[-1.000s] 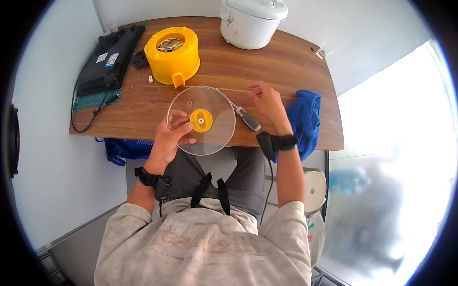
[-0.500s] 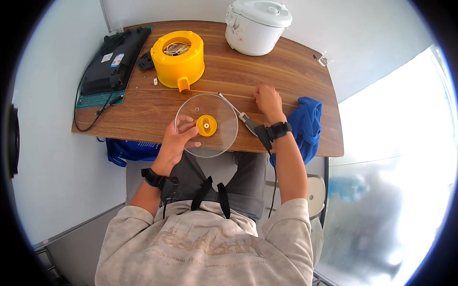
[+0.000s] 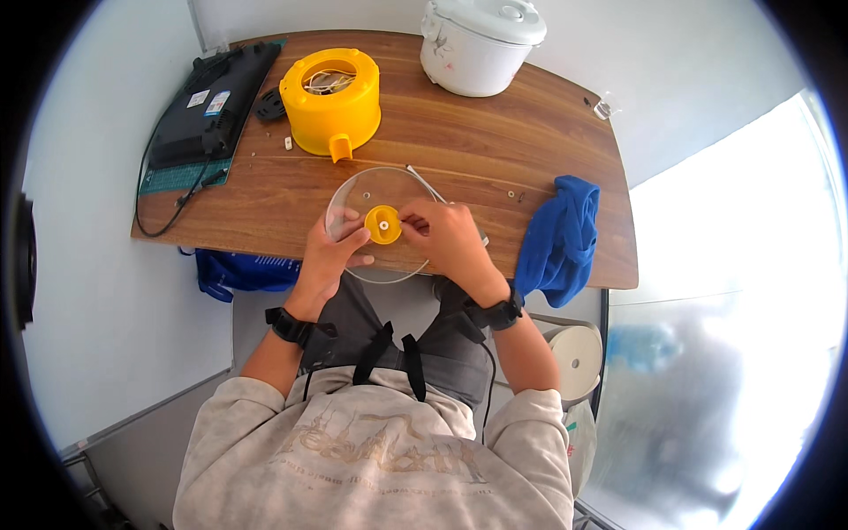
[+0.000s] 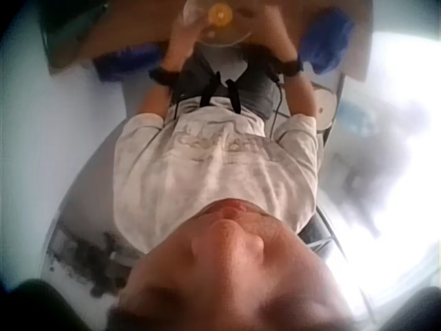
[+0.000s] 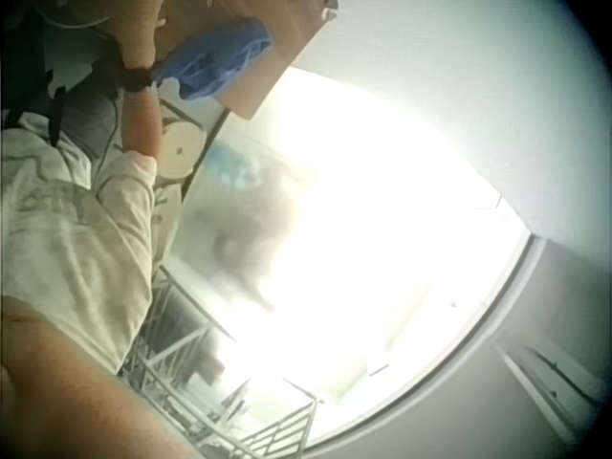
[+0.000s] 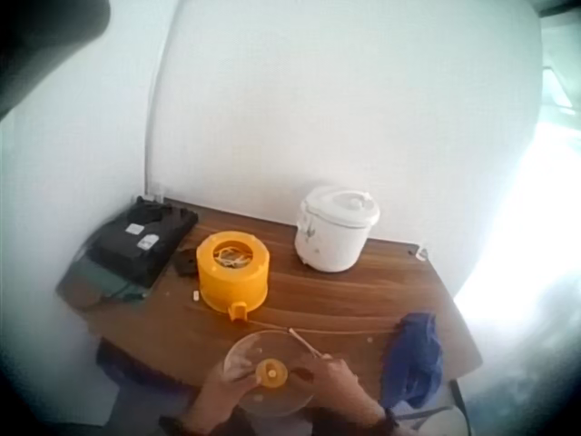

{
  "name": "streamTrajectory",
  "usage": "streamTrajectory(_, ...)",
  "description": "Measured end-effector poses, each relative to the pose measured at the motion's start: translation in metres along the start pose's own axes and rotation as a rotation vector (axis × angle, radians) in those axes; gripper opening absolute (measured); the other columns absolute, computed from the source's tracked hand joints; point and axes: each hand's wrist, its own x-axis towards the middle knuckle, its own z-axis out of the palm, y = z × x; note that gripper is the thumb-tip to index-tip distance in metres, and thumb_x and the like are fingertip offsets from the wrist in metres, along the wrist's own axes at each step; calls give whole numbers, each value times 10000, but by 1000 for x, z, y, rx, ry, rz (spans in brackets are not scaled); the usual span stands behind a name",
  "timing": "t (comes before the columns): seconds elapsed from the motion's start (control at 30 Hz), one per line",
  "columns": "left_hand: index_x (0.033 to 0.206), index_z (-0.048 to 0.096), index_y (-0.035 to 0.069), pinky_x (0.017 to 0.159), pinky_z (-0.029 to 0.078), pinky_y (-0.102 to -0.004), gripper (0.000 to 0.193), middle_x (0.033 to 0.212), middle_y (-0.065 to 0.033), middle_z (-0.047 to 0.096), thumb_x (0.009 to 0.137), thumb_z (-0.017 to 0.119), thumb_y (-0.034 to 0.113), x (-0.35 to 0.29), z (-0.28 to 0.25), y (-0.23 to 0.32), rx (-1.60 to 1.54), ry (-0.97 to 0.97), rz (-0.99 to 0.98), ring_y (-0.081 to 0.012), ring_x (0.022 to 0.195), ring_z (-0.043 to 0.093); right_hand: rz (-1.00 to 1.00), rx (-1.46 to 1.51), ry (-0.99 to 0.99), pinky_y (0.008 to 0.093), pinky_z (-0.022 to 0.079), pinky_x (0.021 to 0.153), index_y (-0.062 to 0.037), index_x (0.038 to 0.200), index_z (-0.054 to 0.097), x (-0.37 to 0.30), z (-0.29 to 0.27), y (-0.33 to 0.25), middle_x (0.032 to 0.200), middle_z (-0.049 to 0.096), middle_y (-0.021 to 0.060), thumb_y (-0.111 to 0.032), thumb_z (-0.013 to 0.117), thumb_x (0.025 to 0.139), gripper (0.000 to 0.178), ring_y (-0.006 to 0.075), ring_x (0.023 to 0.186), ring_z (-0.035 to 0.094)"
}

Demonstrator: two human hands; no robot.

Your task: The person wipes a glass lid with a blue cloth, then uses a screwdriver to attach a yellow plastic knob to the lid. They then place a black circular base onto a yellow appliance body and secure it with the screwdriver.

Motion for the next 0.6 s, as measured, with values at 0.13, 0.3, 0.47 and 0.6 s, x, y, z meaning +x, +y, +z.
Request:
streamTrajectory(0.13,1138,551,74,658,607,-309,277,1075,-56,652,904,688,17,0,2,1,6,-2,4,-140,918,671,-9,-24,-33,287,590,733,19,956,723,3,18,15,878,750,138,-43,724,855,118,217,754,747)
streamTrajectory(0.3,1173,537,67,691,615,-313,296,1127,-92,671,922,692,49,2,-2,-5,30,3,5,-171,952,694,-76,-90,-17,350,565,712,-2,924,734,10,23,12,863,725,161,-84,727,834,121,296,738,707)
streamTrajectory(0.47,1147,539,75,668,610,-316,265,1104,-73,665,924,672,20,-1,0,-4,-23,29,-15,-165,940,694,-106,-111,-37,390,552,733,-4,911,737,10,25,12,889,718,170,-94,716,835,120,338,769,684)
streamTrajectory(0.6,1156,529,67,670,613,-314,267,1127,-95,670,932,668,26,-1,1,-5,-26,28,-16,-171,939,699,-163,-176,-29,364,553,700,-15,922,739,10,27,15,872,716,144,-101,724,833,125,308,734,690)
